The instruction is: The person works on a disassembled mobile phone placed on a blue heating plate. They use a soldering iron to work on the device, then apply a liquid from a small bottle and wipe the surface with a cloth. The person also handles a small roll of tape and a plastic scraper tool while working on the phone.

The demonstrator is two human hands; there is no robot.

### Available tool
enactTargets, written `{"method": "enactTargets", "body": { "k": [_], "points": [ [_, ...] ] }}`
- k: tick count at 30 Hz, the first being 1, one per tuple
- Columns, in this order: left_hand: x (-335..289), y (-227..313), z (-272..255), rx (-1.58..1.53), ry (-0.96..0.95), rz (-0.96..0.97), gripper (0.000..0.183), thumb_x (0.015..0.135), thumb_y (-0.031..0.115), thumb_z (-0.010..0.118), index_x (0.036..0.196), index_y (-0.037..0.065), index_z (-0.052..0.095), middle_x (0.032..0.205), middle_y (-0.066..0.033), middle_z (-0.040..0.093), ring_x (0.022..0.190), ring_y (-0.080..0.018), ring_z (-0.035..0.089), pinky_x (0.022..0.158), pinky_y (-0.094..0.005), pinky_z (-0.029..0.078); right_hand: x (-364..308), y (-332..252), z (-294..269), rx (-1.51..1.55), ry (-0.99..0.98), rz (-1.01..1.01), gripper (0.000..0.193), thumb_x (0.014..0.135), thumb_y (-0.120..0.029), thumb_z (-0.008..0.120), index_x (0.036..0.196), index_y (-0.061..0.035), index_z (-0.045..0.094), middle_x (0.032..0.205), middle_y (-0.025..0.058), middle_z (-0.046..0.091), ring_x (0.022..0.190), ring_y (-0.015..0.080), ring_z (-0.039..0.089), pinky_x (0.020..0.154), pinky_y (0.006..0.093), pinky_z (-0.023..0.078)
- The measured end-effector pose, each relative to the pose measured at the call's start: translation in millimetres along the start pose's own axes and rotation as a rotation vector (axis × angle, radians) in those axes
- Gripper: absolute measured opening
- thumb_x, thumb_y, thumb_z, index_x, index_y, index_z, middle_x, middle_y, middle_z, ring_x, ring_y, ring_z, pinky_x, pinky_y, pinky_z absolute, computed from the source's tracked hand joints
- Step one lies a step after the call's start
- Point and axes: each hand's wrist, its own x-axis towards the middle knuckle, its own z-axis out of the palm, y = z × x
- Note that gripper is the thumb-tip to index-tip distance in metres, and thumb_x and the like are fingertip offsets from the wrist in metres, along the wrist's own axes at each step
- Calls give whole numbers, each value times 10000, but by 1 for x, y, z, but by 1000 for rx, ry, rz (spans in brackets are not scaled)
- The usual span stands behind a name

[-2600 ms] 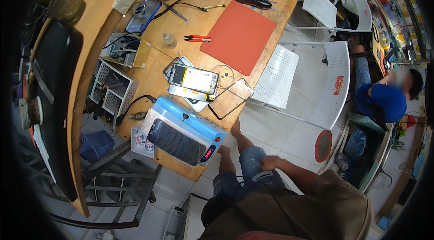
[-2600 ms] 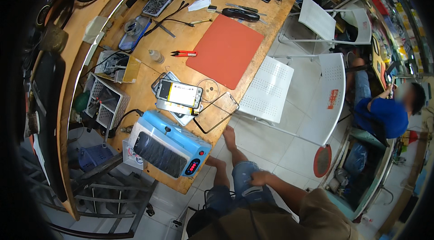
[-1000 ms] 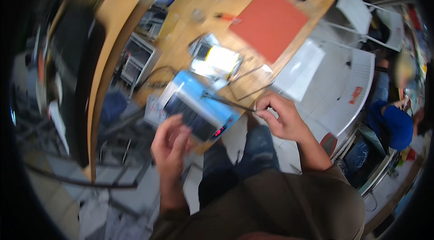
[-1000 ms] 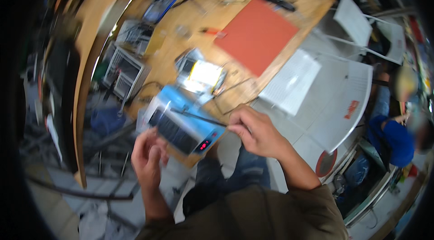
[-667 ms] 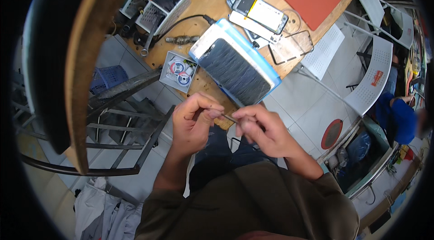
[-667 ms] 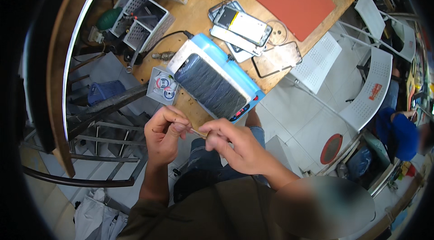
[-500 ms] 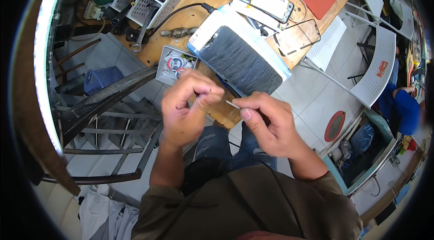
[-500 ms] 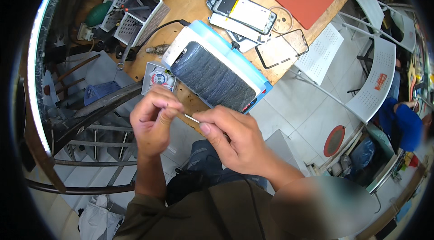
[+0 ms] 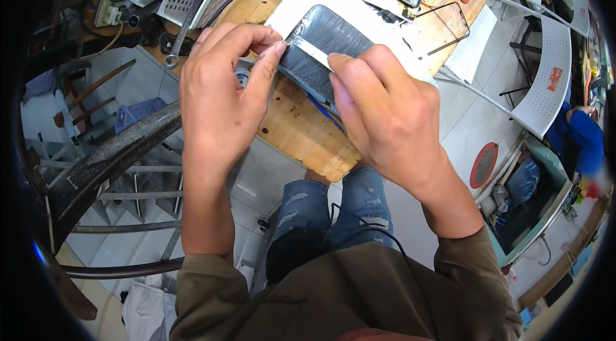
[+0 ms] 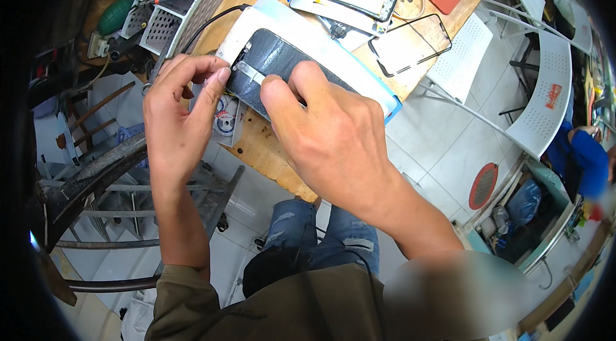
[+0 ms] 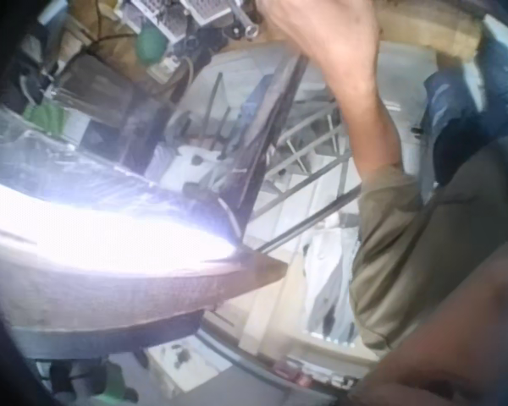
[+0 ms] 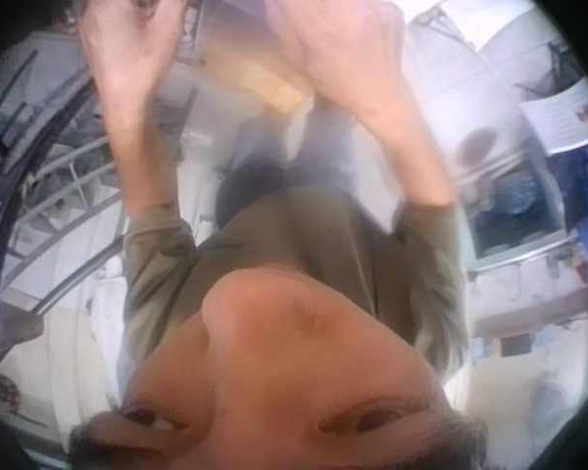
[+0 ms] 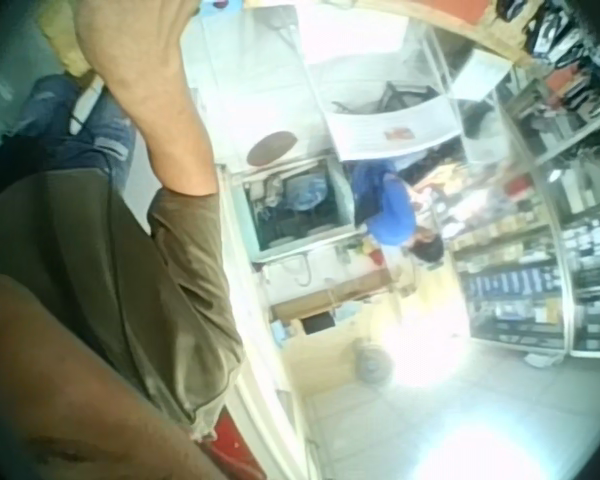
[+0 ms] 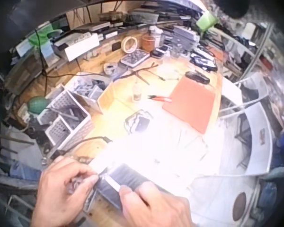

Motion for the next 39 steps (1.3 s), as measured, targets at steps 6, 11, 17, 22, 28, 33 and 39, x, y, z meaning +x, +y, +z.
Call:
{"method": "enactTargets", "body": {
  "k": [6,11,17,22,28,33,39],
  "points": [
    [6,-7,6,-104,-15,14,94,883,64,714,963,16,718,875,-107,691,835,-283,651,776,-382,494,1,-1,2,-49,6,-10,224,836,-13,754,1050,-45,695,821,66,543,614,223,622,509,340,486],
    [9,-10,6,-125,-29,56,88,888,55,693,962,13,715,868,-109,679,840,-294,644,772,-391,491,4,-4,-1,-65,12,-16,215,836,-14,754,1042,-40,699,813,67,531,605,219,613,509,339,480],
    [13,-12,3,-95,-43,102,79,892,44,672,947,1,710,871,-118,679,844,-311,647,769,-401,492,6,-7,-1,-76,9,-24,252,809,5,751,1052,-34,699,820,67,527,609,214,611,512,339,480],
    [15,-9,3,-91,-59,79,81,889,43,670,934,-11,709,888,-124,689,847,-320,654,773,-400,498,6,-9,3,-75,13,-5,293,780,23,742,1064,-33,698,831,67,529,618,215,612,515,339,483],
    [17,-9,-1,-27,-101,101,125,911,-3,679,1019,-63,700,875,-91,657,826,-155,599,791,-279,482,7,-11,3,-59,21,-2,292,774,32,736,1057,-28,697,832,68,531,616,218,607,519,338,486],
    [21,-7,0,-101,-98,52,94,891,39,662,941,-29,706,897,-145,701,883,-321,666,799,-399,508,8,-10,2,-37,31,-10,274,778,33,739,1043,-25,699,830,69,534,614,219,606,518,338,484],
    [22,-8,-1,-65,-131,62,130,945,26,664,1037,-57,703,901,-85,664,850,-144,605,800,-280,486,9,-10,2,-42,21,-3,265,777,33,741,1031,-25,698,821,67,539,607,218,607,522,335,481]
  ]
}}
